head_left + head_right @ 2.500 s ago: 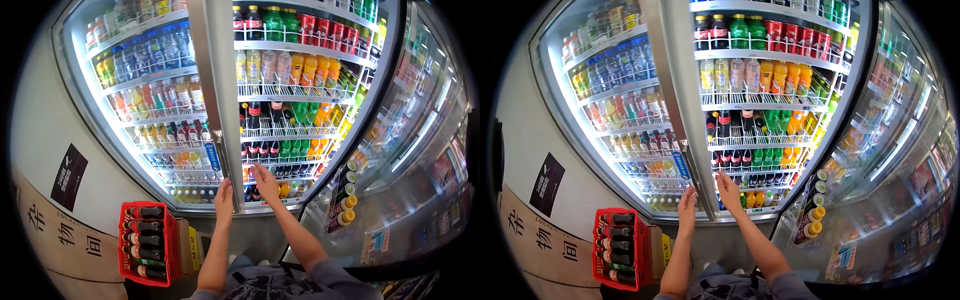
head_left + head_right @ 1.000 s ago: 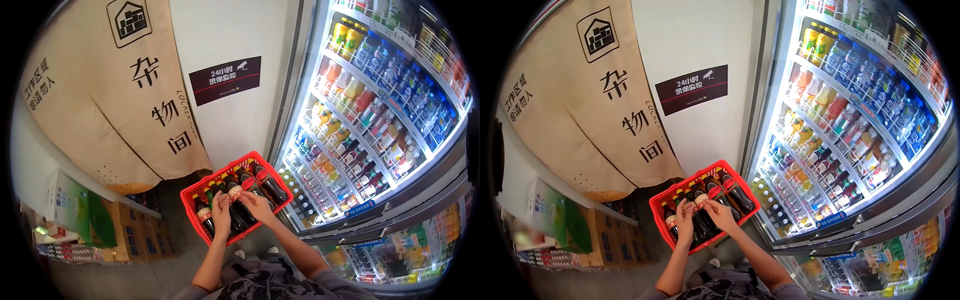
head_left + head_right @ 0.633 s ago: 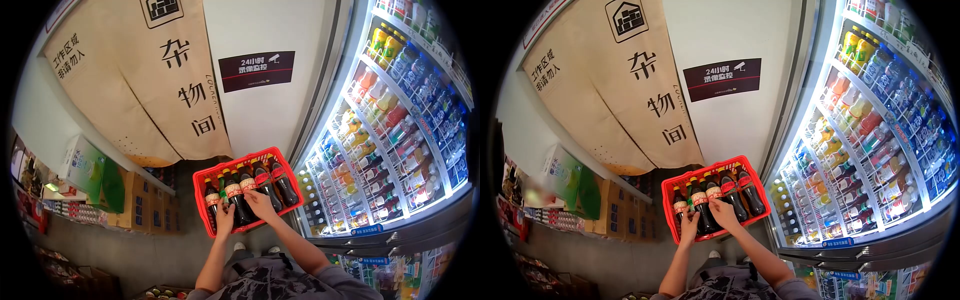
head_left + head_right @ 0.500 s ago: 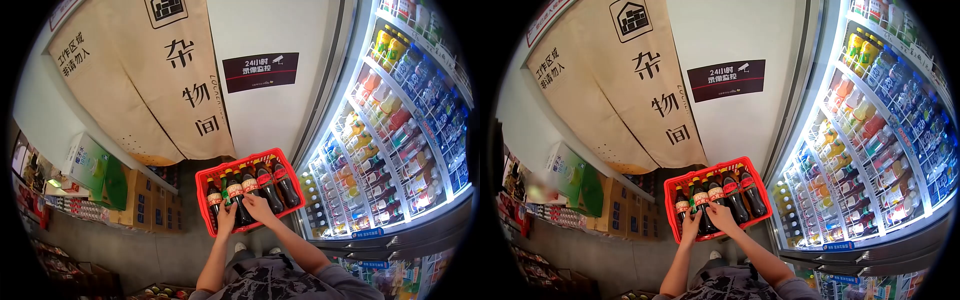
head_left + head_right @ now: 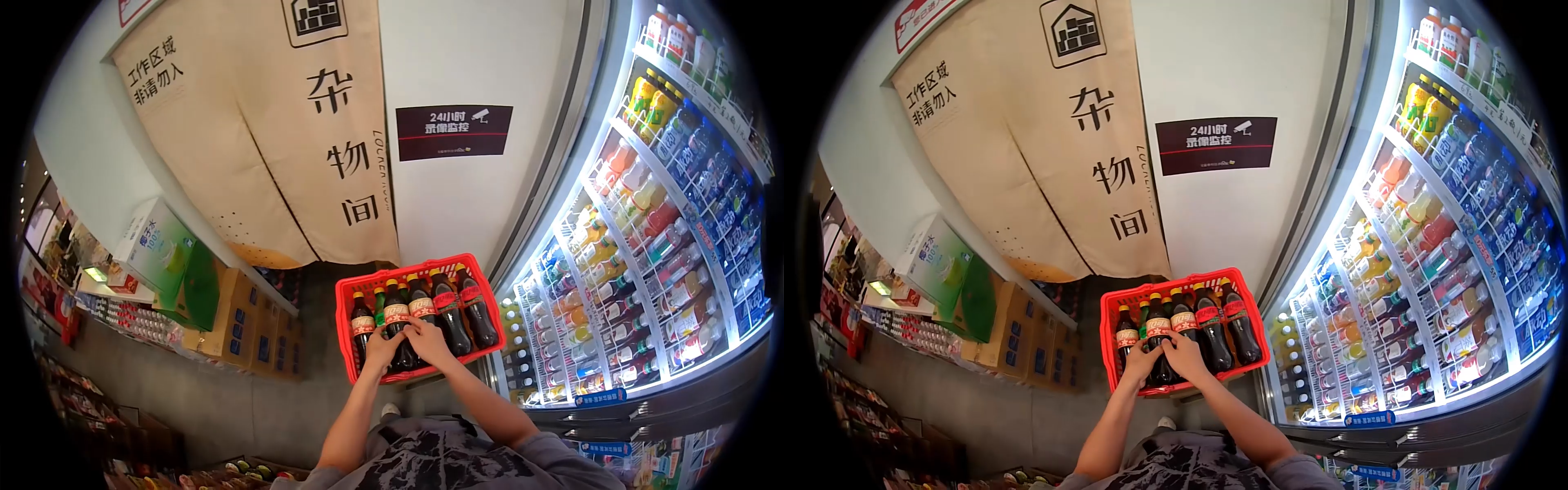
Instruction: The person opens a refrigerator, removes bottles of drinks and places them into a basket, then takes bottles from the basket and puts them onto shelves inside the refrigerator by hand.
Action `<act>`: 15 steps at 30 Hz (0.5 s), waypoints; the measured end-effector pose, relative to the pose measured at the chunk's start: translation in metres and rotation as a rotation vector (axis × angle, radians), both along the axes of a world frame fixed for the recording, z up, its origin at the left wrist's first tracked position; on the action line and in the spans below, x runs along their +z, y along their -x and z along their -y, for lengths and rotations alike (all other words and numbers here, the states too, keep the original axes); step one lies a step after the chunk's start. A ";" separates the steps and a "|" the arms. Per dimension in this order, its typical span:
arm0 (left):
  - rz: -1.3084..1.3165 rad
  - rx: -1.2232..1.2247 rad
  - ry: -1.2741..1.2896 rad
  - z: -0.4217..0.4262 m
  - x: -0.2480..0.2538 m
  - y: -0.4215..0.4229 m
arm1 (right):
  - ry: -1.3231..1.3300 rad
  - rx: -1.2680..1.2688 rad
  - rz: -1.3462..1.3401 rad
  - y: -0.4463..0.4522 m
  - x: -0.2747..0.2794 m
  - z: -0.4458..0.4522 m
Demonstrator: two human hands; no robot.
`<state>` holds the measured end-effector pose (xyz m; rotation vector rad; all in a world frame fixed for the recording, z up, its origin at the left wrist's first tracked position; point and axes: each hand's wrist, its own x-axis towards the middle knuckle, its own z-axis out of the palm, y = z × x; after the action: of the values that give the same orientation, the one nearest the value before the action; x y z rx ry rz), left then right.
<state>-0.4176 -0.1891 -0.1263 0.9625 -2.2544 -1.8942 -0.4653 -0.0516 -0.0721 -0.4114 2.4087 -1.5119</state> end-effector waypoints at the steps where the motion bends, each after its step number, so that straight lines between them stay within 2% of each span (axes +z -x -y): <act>1: -0.002 -0.020 -0.034 0.002 0.002 0.000 | -0.015 0.004 0.007 0.000 0.003 0.001; 5: -0.041 0.001 -0.127 0.009 -0.007 0.000 | -0.012 0.010 -0.099 0.004 -0.018 0.007; 7: -0.019 0.000 -0.310 0.009 0.017 -0.007 | -0.049 0.008 -0.143 0.002 -0.021 0.011; 11: 0.036 0.015 -0.343 0.014 0.038 -0.015 | -0.122 0.000 -0.250 -0.001 -0.027 0.017; 12: 0.036 0.002 -0.433 0.016 0.046 -0.019 | -0.123 -0.004 -0.257 0.000 -0.030 0.018; 14: 0.034 -0.018 -0.527 0.019 0.044 -0.022 | -0.040 0.024 0.019 0.003 -0.037 0.020; 15: 0.009 0.005 -0.549 0.021 0.034 -0.024 | -0.058 0.009 0.146 -0.002 -0.018 0.020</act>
<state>-0.3933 -0.2099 -0.0919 1.0133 -1.7508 -2.5710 -0.4629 -0.0712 -0.0903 -0.2886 2.3281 -1.4123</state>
